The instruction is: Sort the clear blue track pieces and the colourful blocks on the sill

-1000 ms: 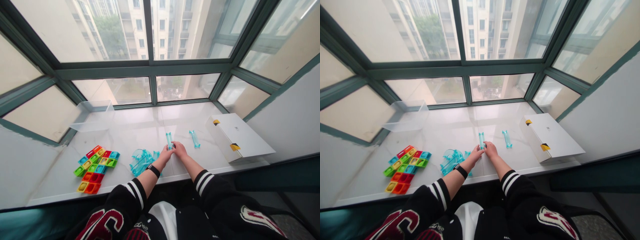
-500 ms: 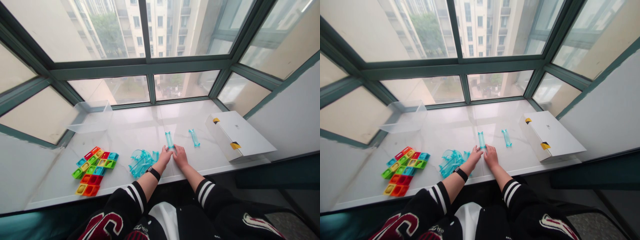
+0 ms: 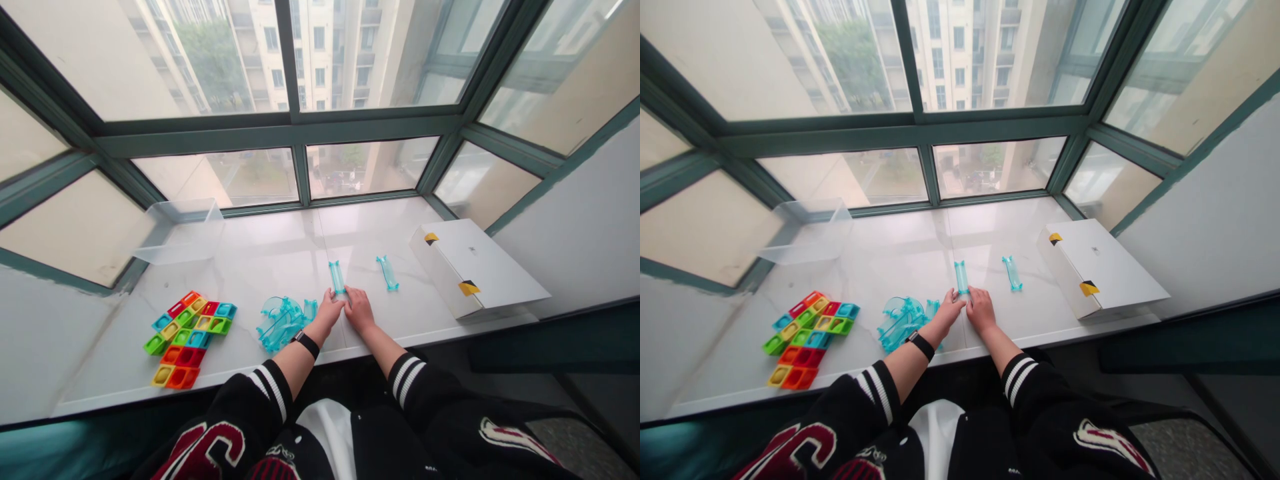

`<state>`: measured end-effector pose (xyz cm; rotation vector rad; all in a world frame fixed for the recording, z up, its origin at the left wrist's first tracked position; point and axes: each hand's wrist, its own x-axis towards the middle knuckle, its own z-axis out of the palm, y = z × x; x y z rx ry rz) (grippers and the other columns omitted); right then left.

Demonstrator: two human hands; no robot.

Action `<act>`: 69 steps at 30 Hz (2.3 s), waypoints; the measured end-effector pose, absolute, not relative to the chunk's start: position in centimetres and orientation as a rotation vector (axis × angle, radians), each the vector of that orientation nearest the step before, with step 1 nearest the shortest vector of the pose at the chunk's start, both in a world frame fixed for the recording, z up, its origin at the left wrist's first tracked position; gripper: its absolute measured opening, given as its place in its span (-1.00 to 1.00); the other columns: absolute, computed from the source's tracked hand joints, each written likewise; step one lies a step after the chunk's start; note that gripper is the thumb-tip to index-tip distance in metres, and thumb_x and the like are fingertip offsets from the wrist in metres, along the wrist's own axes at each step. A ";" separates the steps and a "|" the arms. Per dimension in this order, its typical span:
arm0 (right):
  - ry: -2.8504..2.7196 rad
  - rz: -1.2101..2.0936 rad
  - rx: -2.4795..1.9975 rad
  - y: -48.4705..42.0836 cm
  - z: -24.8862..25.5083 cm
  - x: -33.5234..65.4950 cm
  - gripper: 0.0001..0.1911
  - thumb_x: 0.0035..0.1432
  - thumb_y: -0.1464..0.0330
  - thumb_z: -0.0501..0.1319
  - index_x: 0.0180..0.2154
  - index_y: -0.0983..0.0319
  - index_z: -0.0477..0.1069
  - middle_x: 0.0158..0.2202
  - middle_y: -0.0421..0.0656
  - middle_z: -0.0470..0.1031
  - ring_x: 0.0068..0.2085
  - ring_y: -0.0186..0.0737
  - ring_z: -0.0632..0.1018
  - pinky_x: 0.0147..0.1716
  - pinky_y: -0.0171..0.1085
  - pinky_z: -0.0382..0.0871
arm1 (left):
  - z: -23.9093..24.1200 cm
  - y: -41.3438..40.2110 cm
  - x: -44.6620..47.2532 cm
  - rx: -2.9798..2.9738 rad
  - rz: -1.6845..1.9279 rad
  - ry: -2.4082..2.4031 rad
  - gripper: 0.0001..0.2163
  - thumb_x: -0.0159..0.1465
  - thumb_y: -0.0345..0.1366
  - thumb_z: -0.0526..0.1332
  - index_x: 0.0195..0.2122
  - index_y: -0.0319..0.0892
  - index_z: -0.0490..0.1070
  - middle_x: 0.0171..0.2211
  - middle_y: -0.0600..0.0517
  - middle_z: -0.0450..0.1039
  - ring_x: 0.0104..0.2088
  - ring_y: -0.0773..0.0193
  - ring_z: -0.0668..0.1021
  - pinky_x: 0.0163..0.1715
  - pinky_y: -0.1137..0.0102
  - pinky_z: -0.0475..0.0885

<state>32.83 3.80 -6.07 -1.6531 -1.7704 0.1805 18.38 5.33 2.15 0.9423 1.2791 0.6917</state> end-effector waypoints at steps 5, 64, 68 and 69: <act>-1.756 0.193 -1.677 3.8 -6.0 32.9 -0.40 0.18 0.49 0.12 0.26 0.30 0.43 0.13 0.09 0.55 0.13 0.10 0.48 0.23 0.08 0.38 | 1.7 5.5 18.7 0.939 0.703 1.265 -0.01 0.14 -0.31 0.43 0.53 -0.20 -0.06 0.51 -0.30 0.06 0.39 -0.07 0.38 0.34 0.24 0.28; -1.757 0.210 -1.694 3.7 -5.4 33.0 -0.44 0.17 0.47 0.14 0.22 0.29 0.44 0.11 0.08 0.54 0.13 0.09 0.48 0.24 0.04 0.37 | 0.7 5.2 18.6 1.001 0.708 1.305 -0.12 0.16 -0.30 0.42 0.49 -0.12 0.08 0.48 -0.24 0.15 0.32 -0.03 0.46 0.36 0.19 0.28; -1.758 0.204 -1.699 3.7 -5.4 33.0 -0.42 0.15 0.50 0.13 0.23 0.28 0.43 0.11 0.07 0.54 0.13 0.09 0.48 0.23 0.06 0.38 | 0.8 5.2 18.6 0.995 0.716 1.302 -0.11 0.15 -0.32 0.44 0.48 -0.12 0.09 0.48 -0.25 0.15 0.32 -0.04 0.46 0.36 0.19 0.28; -1.756 0.204 -1.700 3.7 -5.4 33.0 -0.41 0.15 0.50 0.13 0.23 0.27 0.43 0.11 0.07 0.54 0.13 0.09 0.48 0.23 0.06 0.38 | 0.8 5.2 18.7 0.995 0.717 1.301 -0.11 0.15 -0.32 0.44 0.48 -0.11 0.09 0.48 -0.26 0.16 0.32 -0.04 0.46 0.36 0.19 0.28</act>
